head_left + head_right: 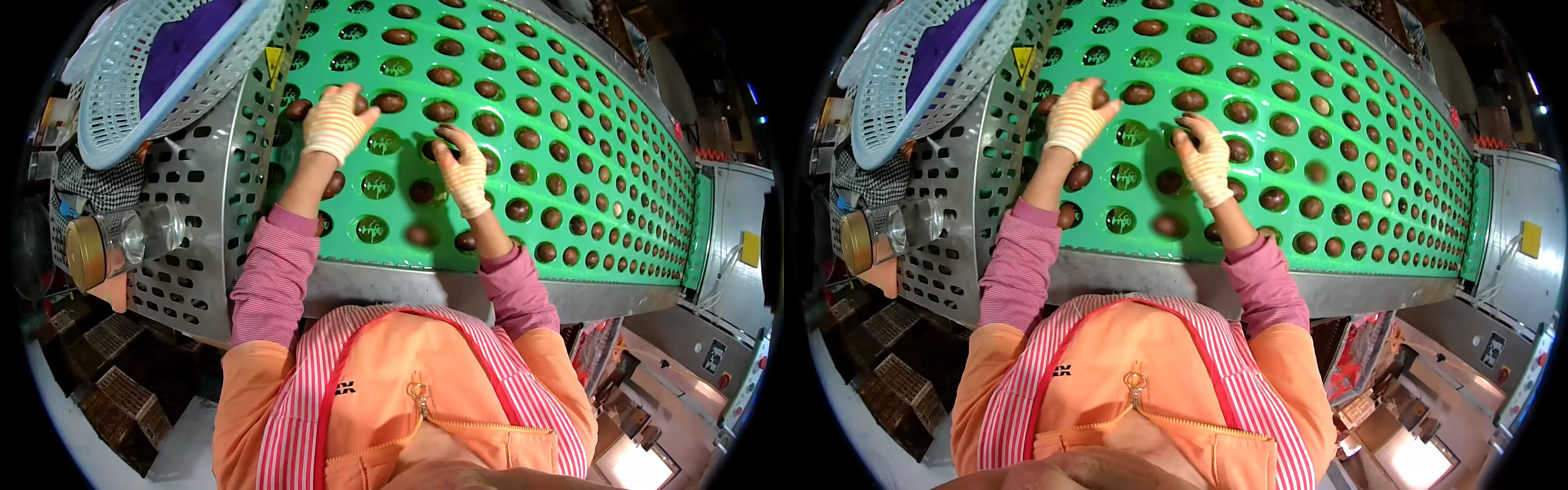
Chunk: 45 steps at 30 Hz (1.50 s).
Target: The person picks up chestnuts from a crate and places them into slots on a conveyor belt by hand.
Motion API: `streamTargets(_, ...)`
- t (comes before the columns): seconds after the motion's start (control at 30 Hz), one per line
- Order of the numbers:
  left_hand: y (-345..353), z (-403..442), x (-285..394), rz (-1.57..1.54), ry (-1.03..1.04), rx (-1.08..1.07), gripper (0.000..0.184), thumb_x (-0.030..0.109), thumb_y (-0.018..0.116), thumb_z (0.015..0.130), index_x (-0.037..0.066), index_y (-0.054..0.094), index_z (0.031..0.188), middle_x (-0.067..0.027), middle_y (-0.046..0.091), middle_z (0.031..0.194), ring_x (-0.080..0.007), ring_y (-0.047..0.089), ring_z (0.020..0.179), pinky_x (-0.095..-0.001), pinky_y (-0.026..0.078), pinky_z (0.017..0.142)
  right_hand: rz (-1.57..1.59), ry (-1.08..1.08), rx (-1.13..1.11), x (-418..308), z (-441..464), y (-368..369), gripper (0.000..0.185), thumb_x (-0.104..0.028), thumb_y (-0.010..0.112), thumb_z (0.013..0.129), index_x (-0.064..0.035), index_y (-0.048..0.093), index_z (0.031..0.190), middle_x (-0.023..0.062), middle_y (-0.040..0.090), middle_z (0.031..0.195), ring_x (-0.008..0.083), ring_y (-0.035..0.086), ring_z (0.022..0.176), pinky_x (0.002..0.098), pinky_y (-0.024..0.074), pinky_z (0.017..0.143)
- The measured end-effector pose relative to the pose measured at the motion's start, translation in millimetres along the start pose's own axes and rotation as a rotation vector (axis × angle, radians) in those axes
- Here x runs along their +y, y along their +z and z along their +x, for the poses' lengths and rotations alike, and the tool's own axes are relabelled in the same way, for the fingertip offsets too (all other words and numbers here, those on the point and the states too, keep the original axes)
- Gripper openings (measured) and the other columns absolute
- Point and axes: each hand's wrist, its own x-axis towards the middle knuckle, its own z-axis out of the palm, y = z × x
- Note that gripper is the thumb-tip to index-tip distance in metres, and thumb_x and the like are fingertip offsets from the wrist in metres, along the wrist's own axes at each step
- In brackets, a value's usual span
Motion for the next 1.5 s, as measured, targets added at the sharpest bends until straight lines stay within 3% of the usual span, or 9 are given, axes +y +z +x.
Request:
streamTargets(0.17, 40.3, -32.8, 29.7, 0.162, 0.025, -0.177, 0.055, 0.041, 0.067, 0.083, 0.012, 0.054, 0.128, -0.0153, 0.053, 0.124, -0.0358, 0.059, 0.105, -0.0450, 0.049, 0.090, 0.110, 0.138, 0.099, 25.1, -40.8, -38.8, 0.022, -0.012, 0.065, 0.088, -0.0013, 0.067, 0.108, 0.0160, 0.065, 0.112, 0.0268, 0.061, 0.106, 0.0357, 0.0497, 0.089)
streamTargets(0.3, 87.1, -71.1, 10.6, -0.129, 0.469, 0.260, 0.039, 0.026, 0.059, 0.090, 0.015, 0.055, 0.127, -0.0143, 0.051, 0.120, -0.0361, 0.056, 0.105, -0.0449, 0.050, 0.088, 0.349, 0.308, 0.162, 5.7, -69.1, -59.7, 0.023, -0.006, 0.061, 0.091, 0.0004, 0.064, 0.114, 0.0083, 0.062, 0.112, 0.0127, 0.058, 0.093, 0.0266, 0.0499, 0.080)
streamTargets(0.5, 74.8, -94.6, -27.7, 0.215, 0.430, 0.392, 0.044, 0.030, 0.061, 0.087, 0.015, 0.055, 0.128, -0.0133, 0.047, 0.131, -0.0353, 0.045, 0.121, -0.0489, 0.038, 0.102, 0.399, 0.333, 0.177, -4.6, -101.8, -64.1, 0.025, -0.007, 0.063, 0.091, 0.0028, 0.063, 0.114, 0.0071, 0.064, 0.106, 0.0120, 0.058, 0.090, 0.0261, 0.0494, 0.081)
streamTargets(0.67, 11.2, -92.2, -36.2, 0.104, -0.183, -0.007, 0.068, 0.040, 0.079, 0.068, 0.021, 0.055, 0.129, -0.0125, 0.020, 0.155, -0.0435, 0.038, 0.129, -0.0491, 0.039, 0.105, 0.331, 0.330, 0.213, 4.4, -133.4, -71.9, 0.026, -0.008, 0.064, 0.090, 0.0017, 0.064, 0.114, 0.0071, 0.065, 0.107, 0.0128, 0.059, 0.089, 0.0265, 0.0492, 0.082)
streamTargets(0.97, 30.4, -92.7, -57.7, 0.140, -0.069, -0.014, 0.032, 0.012, 0.071, 0.071, 0.011, 0.064, 0.102, -0.0119, 0.036, 0.145, -0.0390, 0.047, 0.118, -0.0422, 0.044, 0.101, 0.315, 0.363, 0.282, -6.4, -174.2, -88.4, 0.023, -0.008, 0.063, 0.091, 0.0011, 0.065, 0.111, 0.0057, 0.065, 0.103, 0.0122, 0.059, 0.088, 0.0261, 0.0487, 0.082)
streamTargets(1.17, 33.3, -158.4, -26.9, 0.178, 0.656, -0.191, 0.025, 0.001, 0.065, 0.065, 0.006, 0.064, 0.090, -0.0181, 0.049, 0.131, -0.0365, 0.056, 0.105, -0.0428, 0.048, 0.092, 0.341, 0.412, 0.362, 12.1, -208.0, -104.1, 0.022, -0.007, 0.062, 0.091, 0.0022, 0.065, 0.111, 0.0065, 0.065, 0.101, 0.0128, 0.058, 0.091, 0.0267, 0.0479, 0.083)
streamTargets(1.23, 39.0, -179.5, -10.6, 0.215, 0.508, -0.474, 0.026, 0.003, 0.065, 0.070, 0.012, 0.064, 0.094, -0.0162, 0.047, 0.135, -0.0389, 0.052, 0.114, -0.0432, 0.048, 0.095, 0.298, 0.389, 0.357, 8.6, -213.1, -103.9, 0.021, -0.008, 0.062, 0.092, 0.0023, 0.065, 0.110, 0.0059, 0.065, 0.102, 0.0129, 0.058, 0.091, 0.0267, 0.0478, 0.083)
streamTargets(1.37, 27.2, -171.0, -28.9, 0.191, 0.587, -0.265, 0.032, 0.005, 0.062, 0.076, 0.014, 0.060, 0.107, -0.0130, 0.047, 0.136, -0.0376, 0.054, 0.108, -0.0434, 0.048, 0.093, 0.157, 0.271, 0.392, 6.0, -220.4, -98.2, 0.019, -0.006, 0.063, 0.089, 0.0019, 0.066, 0.107, 0.0129, 0.066, 0.105, 0.0206, 0.063, 0.093, 0.0311, 0.0493, 0.085)
streamTargets(1.5, -3.1, -153.1, -42.2, 0.693, 0.473, -0.065, 0.033, 0.010, 0.061, 0.080, 0.014, 0.059, 0.112, -0.0120, 0.053, 0.121, -0.0348, 0.055, 0.102, -0.0449, 0.048, 0.090, -0.111, 0.132, 0.374, -3.3, -228.2, -96.6, 0.017, -0.002, 0.064, 0.085, 0.0002, 0.067, 0.102, 0.0171, 0.066, 0.105, 0.0306, 0.065, 0.096, 0.0372, 0.0510, 0.085)
